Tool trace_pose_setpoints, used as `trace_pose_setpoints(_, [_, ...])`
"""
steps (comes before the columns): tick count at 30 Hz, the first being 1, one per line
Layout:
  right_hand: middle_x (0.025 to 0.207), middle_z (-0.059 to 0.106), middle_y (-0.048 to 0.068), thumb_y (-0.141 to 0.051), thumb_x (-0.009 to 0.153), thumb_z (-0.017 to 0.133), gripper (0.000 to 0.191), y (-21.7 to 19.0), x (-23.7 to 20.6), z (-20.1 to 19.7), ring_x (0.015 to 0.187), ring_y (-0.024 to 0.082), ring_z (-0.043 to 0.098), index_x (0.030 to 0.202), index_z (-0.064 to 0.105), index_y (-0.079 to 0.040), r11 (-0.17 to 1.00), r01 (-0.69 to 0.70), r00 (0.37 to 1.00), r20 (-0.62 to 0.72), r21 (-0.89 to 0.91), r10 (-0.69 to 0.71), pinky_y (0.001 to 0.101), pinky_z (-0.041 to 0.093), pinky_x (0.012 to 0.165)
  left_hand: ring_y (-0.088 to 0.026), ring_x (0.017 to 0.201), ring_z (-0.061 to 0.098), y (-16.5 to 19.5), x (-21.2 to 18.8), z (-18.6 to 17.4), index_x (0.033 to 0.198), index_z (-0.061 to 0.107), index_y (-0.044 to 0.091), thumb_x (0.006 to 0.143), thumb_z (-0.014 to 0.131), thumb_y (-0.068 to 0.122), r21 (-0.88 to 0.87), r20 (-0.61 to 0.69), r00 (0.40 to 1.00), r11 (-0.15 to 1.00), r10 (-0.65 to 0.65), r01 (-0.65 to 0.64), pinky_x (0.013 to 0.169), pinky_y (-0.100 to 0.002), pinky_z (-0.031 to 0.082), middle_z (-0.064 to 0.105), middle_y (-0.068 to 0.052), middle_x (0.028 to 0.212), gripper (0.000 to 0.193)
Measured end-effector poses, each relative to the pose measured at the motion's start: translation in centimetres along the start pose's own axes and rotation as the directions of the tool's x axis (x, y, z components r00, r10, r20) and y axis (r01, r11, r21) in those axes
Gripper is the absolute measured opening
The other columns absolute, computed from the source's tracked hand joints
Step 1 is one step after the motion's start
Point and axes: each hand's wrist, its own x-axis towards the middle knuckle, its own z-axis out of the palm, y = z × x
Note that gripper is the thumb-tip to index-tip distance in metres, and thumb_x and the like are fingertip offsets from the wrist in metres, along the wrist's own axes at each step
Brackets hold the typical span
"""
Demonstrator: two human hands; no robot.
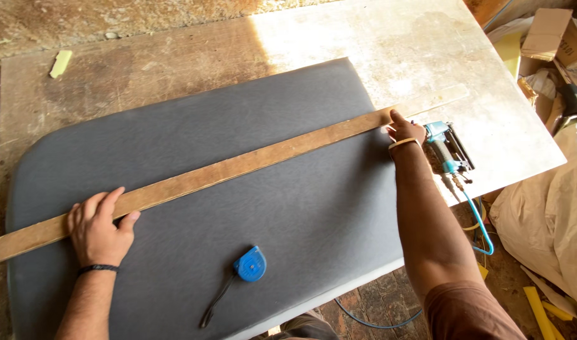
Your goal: The person measures a gray fabric-covered cushion using a tape measure and marks points with a pen. They then use a wooden straightedge to draw straight lines across the fabric surface.
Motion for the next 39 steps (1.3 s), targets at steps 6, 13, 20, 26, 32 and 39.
trace_pose_setpoints(6, [0.082,0.075,0.014,0.000,0.082,0.084,0.026,0.2,-0.6,-1.2,0.059,0.016,0.067,0.088,0.059,-0.002,0.998,0.036,0.999,-0.005,0.060,-0.035,0.0261,0.055,0.053,-0.028,0.140,0.053,-1.0,-0.4,1.2,0.136,0.066,0.023,0.088,0.079,0.043,0.030,0.012,1.000,1.000,-0.007,0.007,0.134,-0.055,0.026,0.062,-0.003,0.133,0.054])
trace_pose_setpoints(13, [0.080,0.076,0.013,-0.003,0.082,0.084,0.023,0.3,-0.8,-1.2,0.059,0.017,0.068,0.087,0.061,-0.001,0.997,0.052,0.999,0.014,0.056,-0.053,0.0260,0.056,0.055,-0.025,0.133,0.055,-0.6,-0.2,0.9,0.136,0.066,0.023,0.088,0.081,0.039,0.052,0.023,1.000,0.999,-0.009,0.008,0.135,-0.054,0.026,0.062,-0.003,0.133,0.053])
trace_pose_setpoints(20, [0.083,0.068,0.008,0.008,0.081,0.079,0.023,1.8,-3.0,-3.6,0.066,0.016,0.065,0.093,0.063,-0.003,0.873,0.376,0.927,-0.131,0.310,-0.353,0.0284,0.054,0.053,-0.037,0.129,0.054,1.8,0.3,-1.6,0.131,0.071,0.020,0.081,0.087,0.029,-0.006,-0.055,0.998,0.999,0.040,-0.040,0.122,-0.054,0.035,0.065,-0.008,0.131,0.053])
trace_pose_setpoints(26, [0.109,0.072,0.017,0.007,0.105,0.057,0.012,6.3,-18.7,-2.0,0.096,0.020,0.074,0.116,0.056,0.002,0.899,0.429,0.818,0.383,0.089,-0.429,0.0307,0.060,0.079,-0.031,0.128,0.053,1.5,0.7,-2.3,0.135,0.065,0.016,0.082,0.084,0.025,-0.100,-0.011,1.000,0.995,0.003,-0.004,0.121,-0.054,0.027,0.062,-0.008,0.131,0.057])
trace_pose_setpoints(32, [0.068,0.062,0.007,-0.034,0.113,0.039,0.043,3.2,-30.0,2.8,0.052,0.012,0.051,0.121,0.068,-0.004,0.976,0.190,0.841,0.530,-0.110,-0.104,0.0257,0.040,0.049,-0.028,0.130,0.053,0.4,0.3,-1.7,0.137,0.063,0.014,0.083,0.081,0.023,-0.156,-0.006,1.000,0.988,-0.007,0.006,0.122,-0.053,0.025,0.060,-0.006,0.131,0.057])
trace_pose_setpoints(39, [0.067,0.063,0.010,-0.021,0.104,0.059,0.031,2.9,-39.4,11.8,0.055,0.015,0.057,0.109,0.069,0.008,0.940,0.263,0.541,0.840,-0.216,0.042,0.0297,0.046,0.052,-0.027,0.131,0.050,0.1,0.3,-1.6,0.139,0.060,0.015,0.085,0.080,0.024,-0.123,0.027,1.000,0.992,-0.002,0.005,0.123,-0.054,0.023,0.059,-0.005,0.130,0.059])
